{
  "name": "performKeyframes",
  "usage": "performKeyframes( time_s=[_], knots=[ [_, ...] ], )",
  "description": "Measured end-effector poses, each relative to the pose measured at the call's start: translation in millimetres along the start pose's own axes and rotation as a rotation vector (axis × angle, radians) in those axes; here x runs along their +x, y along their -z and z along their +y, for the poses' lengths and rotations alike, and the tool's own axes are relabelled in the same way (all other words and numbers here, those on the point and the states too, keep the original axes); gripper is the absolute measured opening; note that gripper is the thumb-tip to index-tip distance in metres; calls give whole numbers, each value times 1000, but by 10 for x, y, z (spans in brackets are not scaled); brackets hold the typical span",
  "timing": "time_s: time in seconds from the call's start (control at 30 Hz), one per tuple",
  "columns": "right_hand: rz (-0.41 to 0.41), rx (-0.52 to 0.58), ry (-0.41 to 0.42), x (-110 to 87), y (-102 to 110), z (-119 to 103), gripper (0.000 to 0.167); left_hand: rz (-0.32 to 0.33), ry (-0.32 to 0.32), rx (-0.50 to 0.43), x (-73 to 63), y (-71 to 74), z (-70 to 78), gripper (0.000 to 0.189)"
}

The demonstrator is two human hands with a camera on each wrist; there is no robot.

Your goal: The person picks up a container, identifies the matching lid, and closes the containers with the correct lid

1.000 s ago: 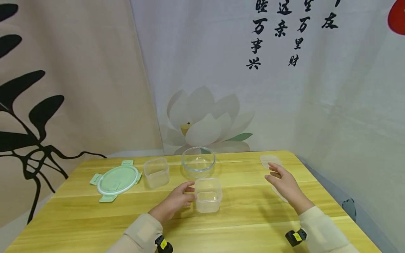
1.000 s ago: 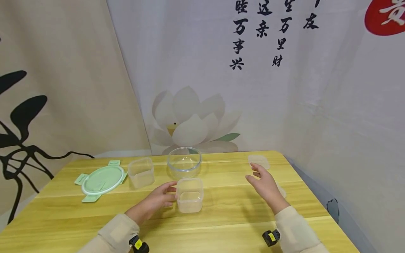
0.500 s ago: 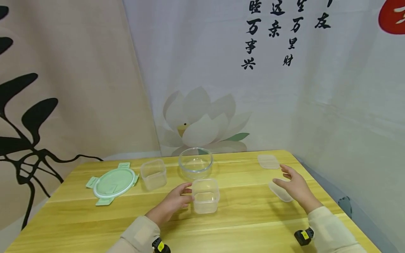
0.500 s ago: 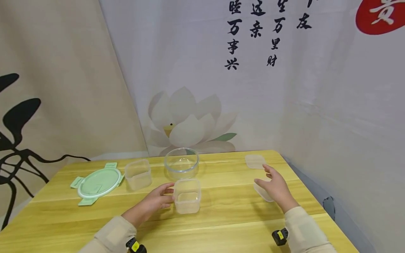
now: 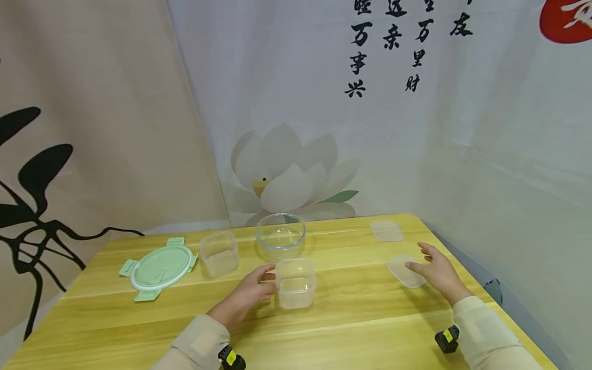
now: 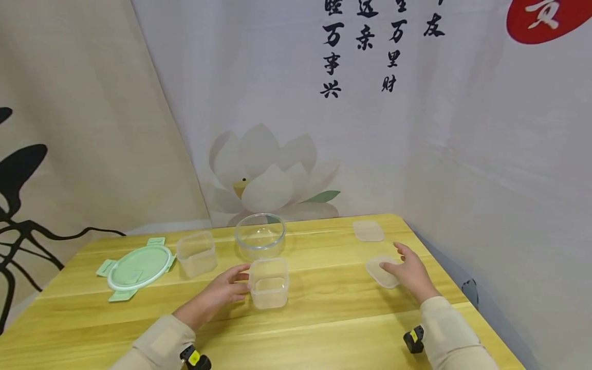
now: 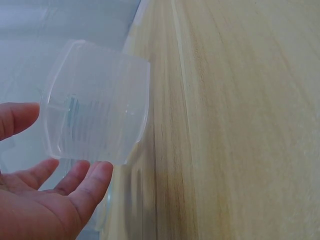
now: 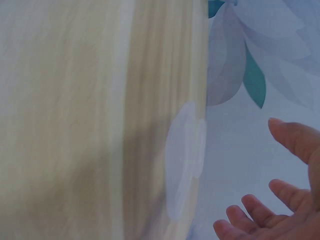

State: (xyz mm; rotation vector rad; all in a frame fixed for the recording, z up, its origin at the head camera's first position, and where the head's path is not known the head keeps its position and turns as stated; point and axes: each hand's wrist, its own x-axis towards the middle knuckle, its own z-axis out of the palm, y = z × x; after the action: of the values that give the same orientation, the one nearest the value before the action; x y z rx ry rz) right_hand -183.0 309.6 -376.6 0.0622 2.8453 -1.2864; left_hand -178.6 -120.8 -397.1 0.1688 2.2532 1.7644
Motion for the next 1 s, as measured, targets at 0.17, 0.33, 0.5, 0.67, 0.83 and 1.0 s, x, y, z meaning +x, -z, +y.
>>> performKeyframes(
  time_s=[0.17,0.33,0.5,0.67,0.83,1.0],
  knots=[
    [4,-33,-10,53,12,106,87,11,-1,-6,8,11,4,62],
    [-2,-50,-22,74,16,169,86,7,0,-11,-14,16,6,62],
    [-22,-52,-34,71,23,202,88,1,4,-10,-20,13,-1,63],
    [-36,-61,-51,92,29,217,93,-8,11,-10,-6,6,-2,64],
    [-57,-119,-78,124,18,261,91,-22,5,-5,-2,-3,-1,64],
    [-61,-156,-75,149,-5,272,92,-18,12,-9,-15,-7,-3,64]
  ],
)
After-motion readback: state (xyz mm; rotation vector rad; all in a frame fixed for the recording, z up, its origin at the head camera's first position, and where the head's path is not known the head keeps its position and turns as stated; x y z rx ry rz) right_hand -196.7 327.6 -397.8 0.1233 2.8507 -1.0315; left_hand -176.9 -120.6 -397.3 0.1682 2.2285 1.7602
